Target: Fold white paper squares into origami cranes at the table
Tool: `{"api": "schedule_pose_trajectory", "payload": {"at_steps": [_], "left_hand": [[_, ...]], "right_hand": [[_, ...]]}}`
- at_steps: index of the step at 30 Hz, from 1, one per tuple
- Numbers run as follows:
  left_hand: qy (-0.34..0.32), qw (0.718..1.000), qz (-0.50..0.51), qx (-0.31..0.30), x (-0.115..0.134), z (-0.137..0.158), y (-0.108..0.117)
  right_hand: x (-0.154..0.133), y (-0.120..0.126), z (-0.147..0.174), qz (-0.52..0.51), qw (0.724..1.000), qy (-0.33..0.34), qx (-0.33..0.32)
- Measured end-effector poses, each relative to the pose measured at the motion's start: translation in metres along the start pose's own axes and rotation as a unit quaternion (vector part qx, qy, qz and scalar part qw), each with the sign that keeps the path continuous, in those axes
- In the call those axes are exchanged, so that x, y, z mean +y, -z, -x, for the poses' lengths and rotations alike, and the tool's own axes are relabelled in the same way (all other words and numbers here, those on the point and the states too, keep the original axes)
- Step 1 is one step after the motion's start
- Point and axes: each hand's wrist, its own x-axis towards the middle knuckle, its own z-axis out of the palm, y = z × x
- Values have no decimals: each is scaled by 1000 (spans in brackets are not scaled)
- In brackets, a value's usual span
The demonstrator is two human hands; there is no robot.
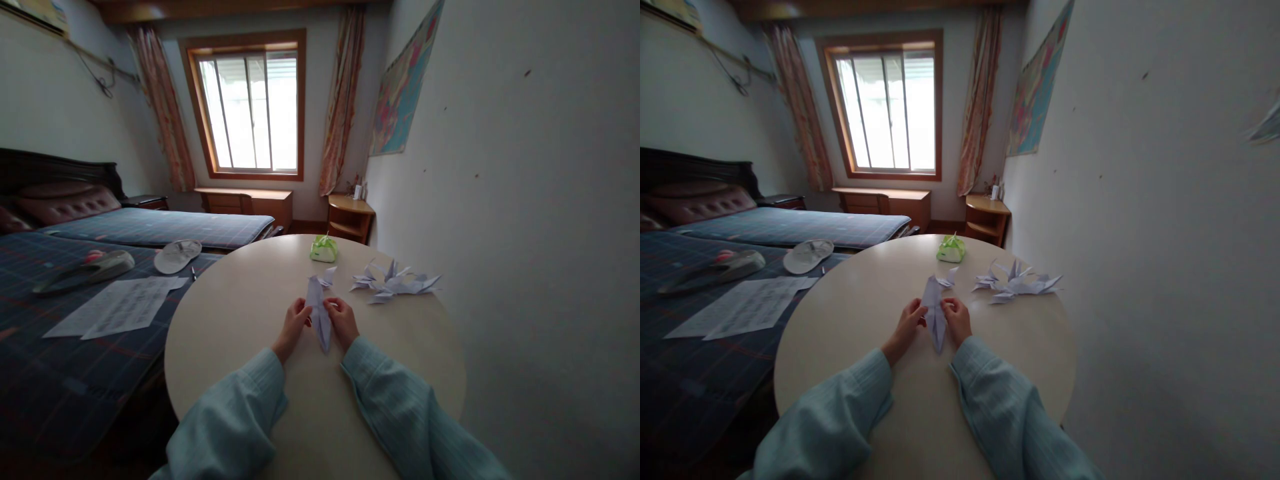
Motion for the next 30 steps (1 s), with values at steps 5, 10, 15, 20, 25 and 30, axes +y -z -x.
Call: {"api": "schedule_pose_trajectory", "payload": {"at_steps": [5,10,15,20,25,30], "left_hand": [[29,999,34,-15,1,0,0],[28,998,36,-46,2,1,-1],[28,998,37,-38,3,2,-1],[23,999,27,-16,2,0,0],[24,999,18,-11,2,-1,0],[24,1000,15,-7,4,0,-1]], "right_hand": [[-1,0,2,19,1000,-8,-12],[-2,-1,2,49,998,2,-26],[-3,-2,2,67,998,17,3],[-4,-3,2,54,998,10,-9],[-5,-3,3,30,999,3,-16],[-4,-2,3,25,999,1,-20]]}}
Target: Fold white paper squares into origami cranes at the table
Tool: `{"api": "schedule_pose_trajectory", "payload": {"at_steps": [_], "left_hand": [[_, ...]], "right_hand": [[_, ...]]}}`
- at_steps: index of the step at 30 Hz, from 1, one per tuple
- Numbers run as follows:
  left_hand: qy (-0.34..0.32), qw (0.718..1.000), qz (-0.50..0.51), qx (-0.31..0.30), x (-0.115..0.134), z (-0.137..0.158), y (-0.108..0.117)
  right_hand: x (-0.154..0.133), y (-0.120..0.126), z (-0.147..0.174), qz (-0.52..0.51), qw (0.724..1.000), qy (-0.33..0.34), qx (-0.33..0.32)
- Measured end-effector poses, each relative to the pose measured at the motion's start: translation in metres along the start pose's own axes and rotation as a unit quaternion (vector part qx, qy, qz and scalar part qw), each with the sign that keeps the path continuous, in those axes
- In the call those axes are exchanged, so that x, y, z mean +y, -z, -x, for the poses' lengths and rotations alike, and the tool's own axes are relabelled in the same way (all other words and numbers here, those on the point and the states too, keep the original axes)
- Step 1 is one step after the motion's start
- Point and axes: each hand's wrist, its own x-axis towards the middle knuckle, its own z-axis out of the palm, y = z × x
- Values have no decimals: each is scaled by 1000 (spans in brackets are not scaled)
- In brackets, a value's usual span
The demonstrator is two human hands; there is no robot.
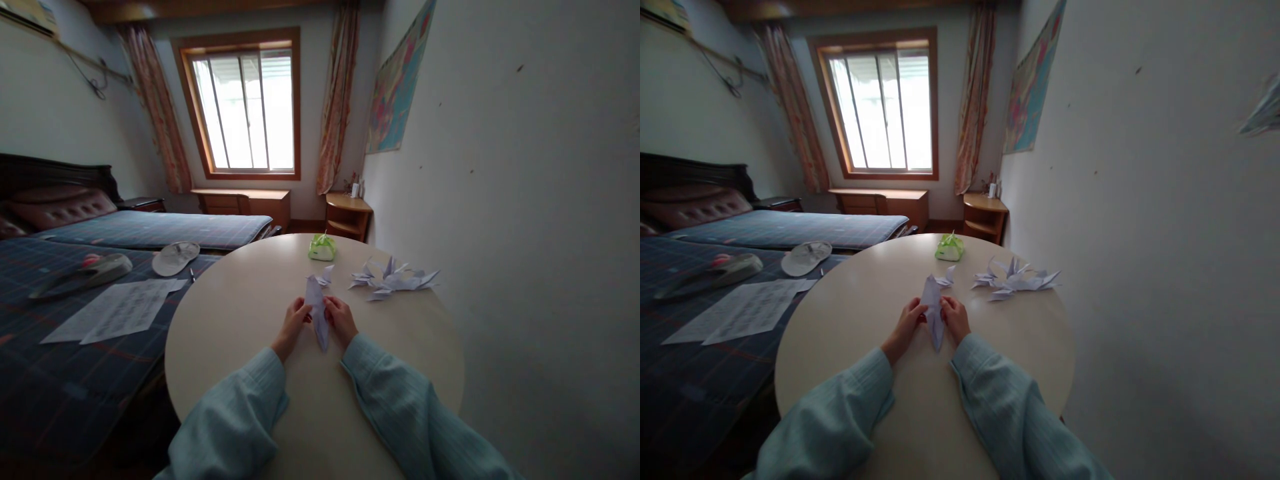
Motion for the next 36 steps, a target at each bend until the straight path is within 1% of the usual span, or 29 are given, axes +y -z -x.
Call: {"api": "schedule_pose_trajectory", "payload": {"at_steps": [14,29,36], "left_hand": [[-5,1000,-1,-9,-4,-1,0],[-13,1000,-3,-13,-1,2,-1],[-14,1000,0,-14,0,3,-2]], "right_hand": [[-2,0,1,6,1000,-4,-2],[1,1,1,20,1000,6,2],[-2,2,3,21,1000,12,0]]}}
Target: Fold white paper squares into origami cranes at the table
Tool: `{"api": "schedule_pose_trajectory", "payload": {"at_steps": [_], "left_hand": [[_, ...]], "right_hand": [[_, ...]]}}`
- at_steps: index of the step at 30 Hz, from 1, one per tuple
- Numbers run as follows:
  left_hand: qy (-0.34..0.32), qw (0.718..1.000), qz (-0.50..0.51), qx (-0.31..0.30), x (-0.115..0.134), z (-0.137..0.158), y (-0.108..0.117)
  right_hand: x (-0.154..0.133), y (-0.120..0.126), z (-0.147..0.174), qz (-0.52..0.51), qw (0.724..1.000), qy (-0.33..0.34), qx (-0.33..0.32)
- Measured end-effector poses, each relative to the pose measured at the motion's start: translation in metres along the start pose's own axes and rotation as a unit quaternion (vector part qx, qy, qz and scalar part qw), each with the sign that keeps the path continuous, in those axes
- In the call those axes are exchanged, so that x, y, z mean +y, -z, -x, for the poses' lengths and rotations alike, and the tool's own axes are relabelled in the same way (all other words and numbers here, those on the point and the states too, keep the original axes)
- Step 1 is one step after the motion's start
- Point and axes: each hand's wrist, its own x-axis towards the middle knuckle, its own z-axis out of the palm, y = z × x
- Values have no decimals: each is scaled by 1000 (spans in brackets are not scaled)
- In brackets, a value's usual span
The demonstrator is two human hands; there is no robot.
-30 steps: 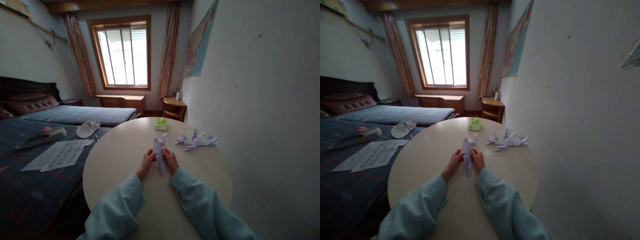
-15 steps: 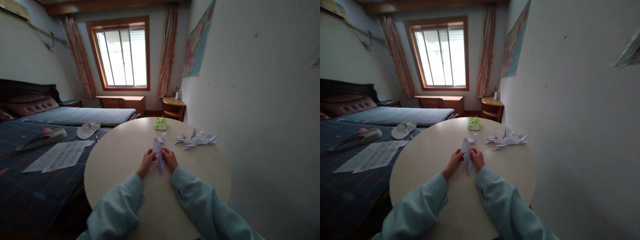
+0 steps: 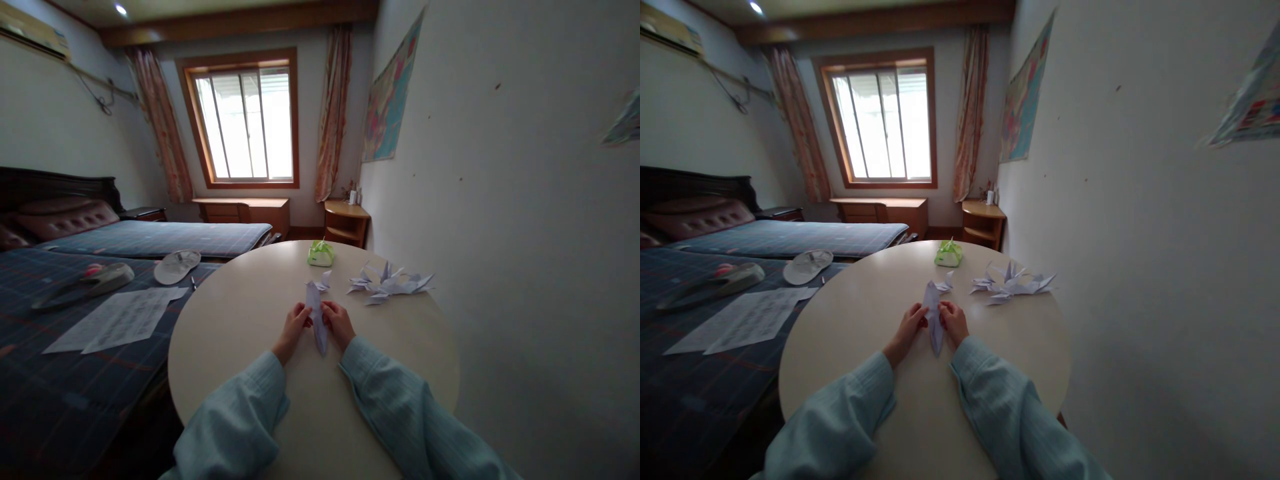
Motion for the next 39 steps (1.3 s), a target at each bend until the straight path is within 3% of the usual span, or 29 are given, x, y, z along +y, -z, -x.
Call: {"api": "schedule_pose_trajectory", "payload": {"at_steps": [12,21,27,32,39], "left_hand": [[39,997,64,33,7,5,-1],[66,986,148,-26,7,9,-5],[63,992,104,16,6,7,-3],[23,998,15,48,3,2,3],[-4,997,-22,71,2,1,5]], "right_hand": [[9,5,-6,21,999,23,42],[5,2,-3,21,999,26,21],[7,2,-4,0,999,30,30],[12,2,-8,-10,999,13,35],[17,4,-11,13,994,35,100]]}}
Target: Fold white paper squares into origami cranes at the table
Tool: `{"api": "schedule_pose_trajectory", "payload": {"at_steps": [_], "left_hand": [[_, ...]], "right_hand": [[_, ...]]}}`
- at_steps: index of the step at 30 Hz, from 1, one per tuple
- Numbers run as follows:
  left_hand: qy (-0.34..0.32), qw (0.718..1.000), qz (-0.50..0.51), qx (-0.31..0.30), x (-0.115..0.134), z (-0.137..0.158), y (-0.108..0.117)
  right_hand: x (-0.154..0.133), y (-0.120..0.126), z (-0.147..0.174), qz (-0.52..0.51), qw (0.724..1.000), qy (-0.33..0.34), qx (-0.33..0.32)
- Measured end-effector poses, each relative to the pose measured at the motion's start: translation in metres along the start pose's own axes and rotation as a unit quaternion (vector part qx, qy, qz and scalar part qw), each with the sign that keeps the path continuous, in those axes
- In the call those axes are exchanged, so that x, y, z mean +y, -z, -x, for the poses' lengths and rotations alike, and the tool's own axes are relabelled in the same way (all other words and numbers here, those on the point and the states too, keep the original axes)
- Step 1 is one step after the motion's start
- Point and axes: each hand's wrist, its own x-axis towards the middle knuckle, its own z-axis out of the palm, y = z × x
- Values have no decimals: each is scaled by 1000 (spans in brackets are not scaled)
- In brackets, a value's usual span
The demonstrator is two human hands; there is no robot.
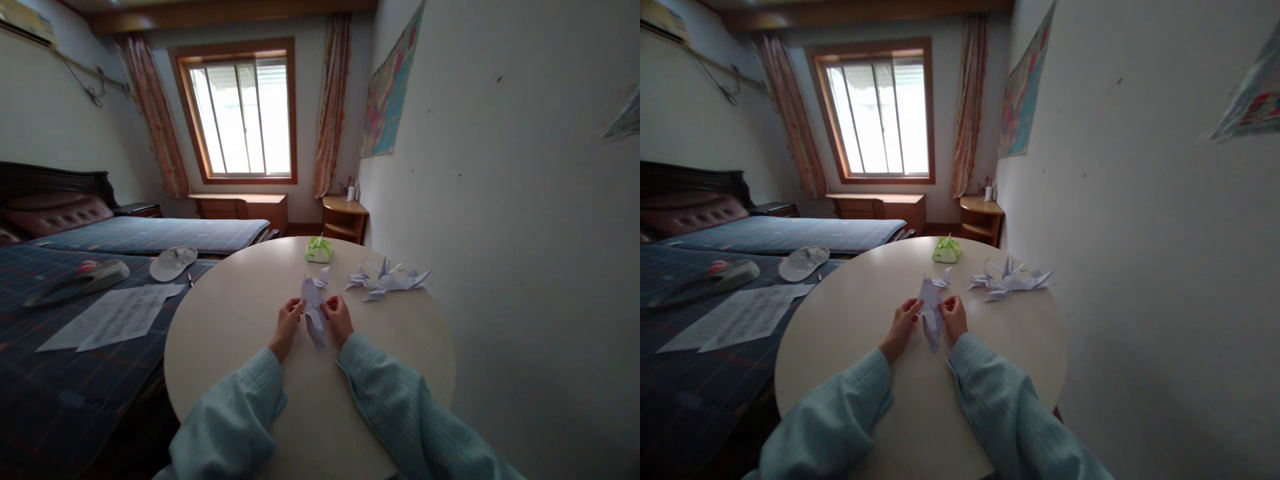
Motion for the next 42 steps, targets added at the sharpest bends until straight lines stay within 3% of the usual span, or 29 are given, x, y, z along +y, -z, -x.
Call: {"api": "schedule_pose_trajectory", "payload": {"at_steps": [5,13,25,32,37,42], "left_hand": [[19,999,31,-20,3,1,-1],[-21,999,17,-39,-3,-3,-2],[16,998,56,-13,-3,-3,-2],[-4,999,38,-15,-4,-2,-2],[-5,998,53,26,-2,-2,-1],[-5,997,79,18,0,-2,-2]], "right_hand": [[-3,1,3,7,999,7,-35],[-13,0,8,-21,997,-4,-80],[-9,-1,8,-16,996,-5,-84],[-6,-1,5,-3,993,4,-118],[-11,-3,8,-45,992,-48,-103],[-10,-4,6,-70,991,-69,-87]]}}
